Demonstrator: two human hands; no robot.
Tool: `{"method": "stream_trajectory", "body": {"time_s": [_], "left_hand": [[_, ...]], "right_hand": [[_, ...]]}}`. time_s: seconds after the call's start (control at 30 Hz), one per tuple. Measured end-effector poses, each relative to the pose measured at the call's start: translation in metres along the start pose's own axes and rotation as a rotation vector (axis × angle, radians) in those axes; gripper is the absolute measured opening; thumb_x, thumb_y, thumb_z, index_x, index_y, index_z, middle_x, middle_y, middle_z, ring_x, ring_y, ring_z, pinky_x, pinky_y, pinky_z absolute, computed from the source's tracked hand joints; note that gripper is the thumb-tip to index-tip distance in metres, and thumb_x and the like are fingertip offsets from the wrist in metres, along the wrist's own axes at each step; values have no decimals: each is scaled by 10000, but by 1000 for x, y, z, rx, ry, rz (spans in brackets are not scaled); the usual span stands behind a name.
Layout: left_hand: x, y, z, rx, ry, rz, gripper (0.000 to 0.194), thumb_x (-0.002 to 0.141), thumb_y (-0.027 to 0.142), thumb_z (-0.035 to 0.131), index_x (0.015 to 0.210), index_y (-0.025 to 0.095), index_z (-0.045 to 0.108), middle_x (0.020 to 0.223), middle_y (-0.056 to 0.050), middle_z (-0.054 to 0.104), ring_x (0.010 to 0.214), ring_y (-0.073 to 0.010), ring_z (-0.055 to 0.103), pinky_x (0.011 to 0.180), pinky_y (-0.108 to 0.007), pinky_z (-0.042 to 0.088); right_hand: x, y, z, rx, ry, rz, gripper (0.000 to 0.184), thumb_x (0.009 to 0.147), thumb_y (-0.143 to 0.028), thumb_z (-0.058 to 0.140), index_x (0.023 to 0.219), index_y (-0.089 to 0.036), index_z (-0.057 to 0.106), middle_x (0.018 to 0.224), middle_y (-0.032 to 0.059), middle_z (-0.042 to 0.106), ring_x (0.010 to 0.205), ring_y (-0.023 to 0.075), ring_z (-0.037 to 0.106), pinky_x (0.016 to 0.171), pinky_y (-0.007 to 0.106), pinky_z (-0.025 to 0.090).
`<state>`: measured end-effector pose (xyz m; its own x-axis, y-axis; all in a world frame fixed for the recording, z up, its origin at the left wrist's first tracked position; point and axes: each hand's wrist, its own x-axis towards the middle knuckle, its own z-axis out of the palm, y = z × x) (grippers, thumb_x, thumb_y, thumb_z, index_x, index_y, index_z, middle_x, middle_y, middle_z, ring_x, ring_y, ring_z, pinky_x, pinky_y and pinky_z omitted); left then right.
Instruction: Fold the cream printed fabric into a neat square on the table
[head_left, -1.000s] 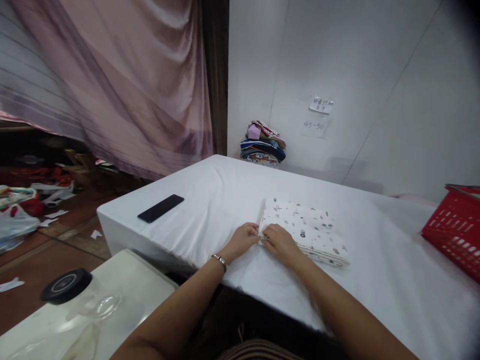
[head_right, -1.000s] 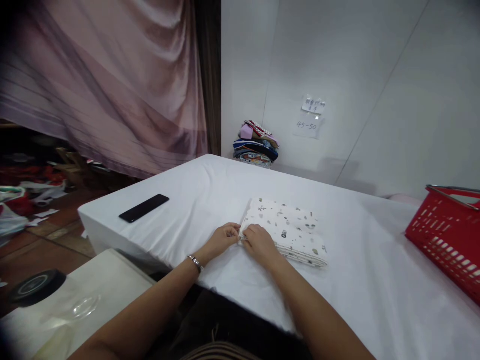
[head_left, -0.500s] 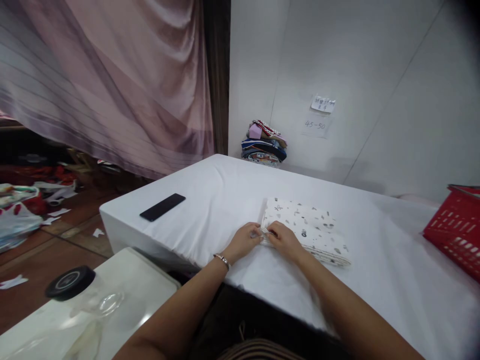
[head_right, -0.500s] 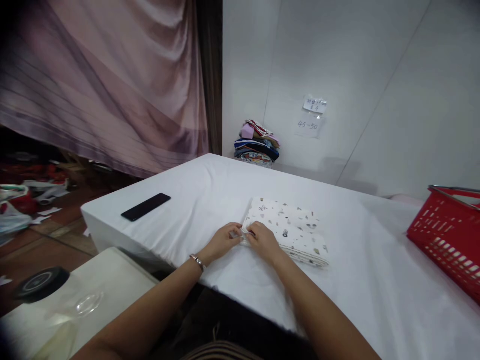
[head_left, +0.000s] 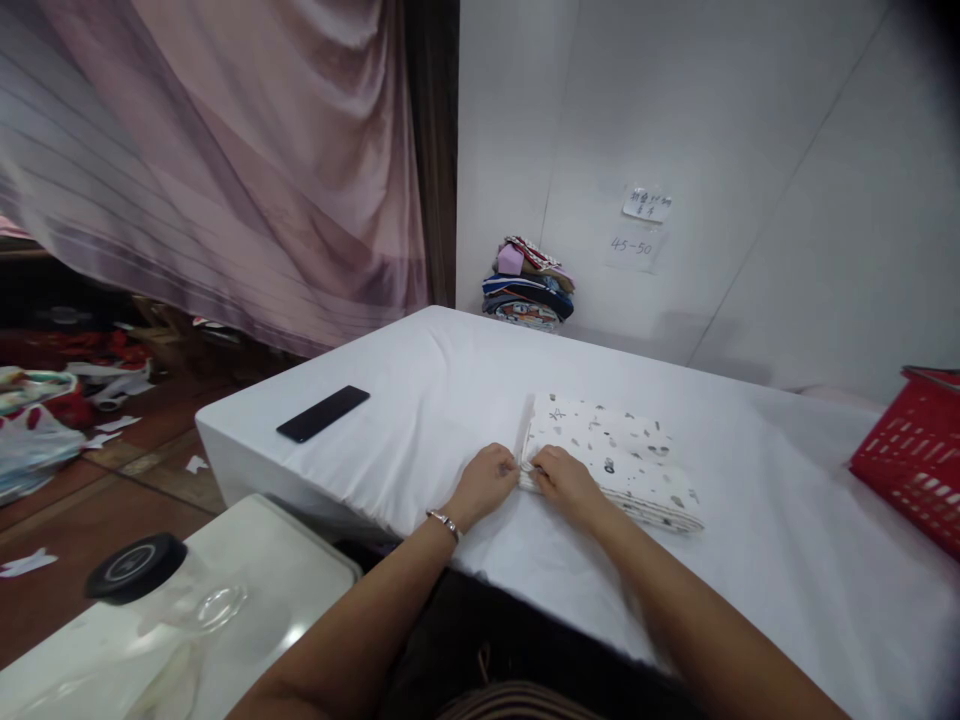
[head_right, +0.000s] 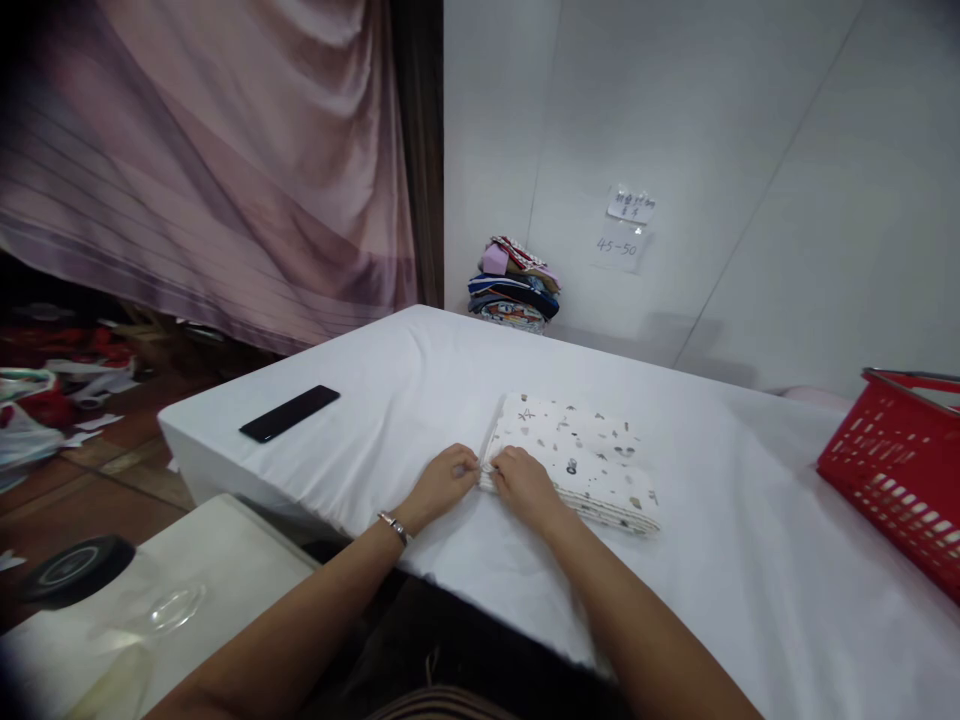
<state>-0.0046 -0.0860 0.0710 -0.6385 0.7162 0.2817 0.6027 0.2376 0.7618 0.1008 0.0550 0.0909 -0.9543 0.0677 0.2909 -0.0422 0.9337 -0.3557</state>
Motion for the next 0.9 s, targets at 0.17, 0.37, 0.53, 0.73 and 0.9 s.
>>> {"method": "stream_trajectory", "body": {"time_s": [0.17, 0.37, 0.53, 0.73, 0.9], "left_hand": [[2, -2, 3, -64, 9, -39, 89, 694, 165, 543, 650, 193, 615, 848, -8, 587, 811, -141, 547, 771, -275, 433], [4, 0, 4, -102, 40, -58, 78, 681, 182, 572, 615, 196, 612, 878, -11, 594, 856, -146, 556, 804, -281, 437], [4, 6, 2, -171, 19, -93, 136, 662, 144, 563, 543, 193, 606, 930, -25, 619, 961, -166, 557, 843, -281, 441], [3, 11, -2, -272, -48, -124, 161, 674, 137, 552, 537, 191, 618, 1008, -30, 635, 1027, -179, 554, 907, -295, 418], [1, 12, -4, -299, -62, -109, 158, 694, 141, 540, 593, 192, 651, 1101, -31, 614, 1008, -170, 568, 937, -306, 411]], "right_hand": [[-1, 2, 3, 82, 58, 43, 62, 835, -185, 490, 786, -199, 525, 804, 4, 529, 786, 142, 487, 687, 251, 366], [-1, -1, 1, 113, 105, 47, 85, 843, -184, 475, 770, -203, 515, 778, -3, 517, 764, 138, 481, 665, 243, 361], [-4, -4, 0, 65, 96, 15, 62, 846, -178, 472, 816, -204, 519, 833, 18, 533, 812, 154, 483, 697, 256, 376], [-6, -7, 1, -23, 61, -21, 82, 793, -189, 559, 859, -197, 511, 904, 36, 536, 859, 174, 475, 725, 270, 371], [-2, -6, 4, 31, 90, 63, 42, 818, -217, 540, 796, -199, 509, 850, 13, 532, 824, 156, 477, 699, 253, 357]]}}
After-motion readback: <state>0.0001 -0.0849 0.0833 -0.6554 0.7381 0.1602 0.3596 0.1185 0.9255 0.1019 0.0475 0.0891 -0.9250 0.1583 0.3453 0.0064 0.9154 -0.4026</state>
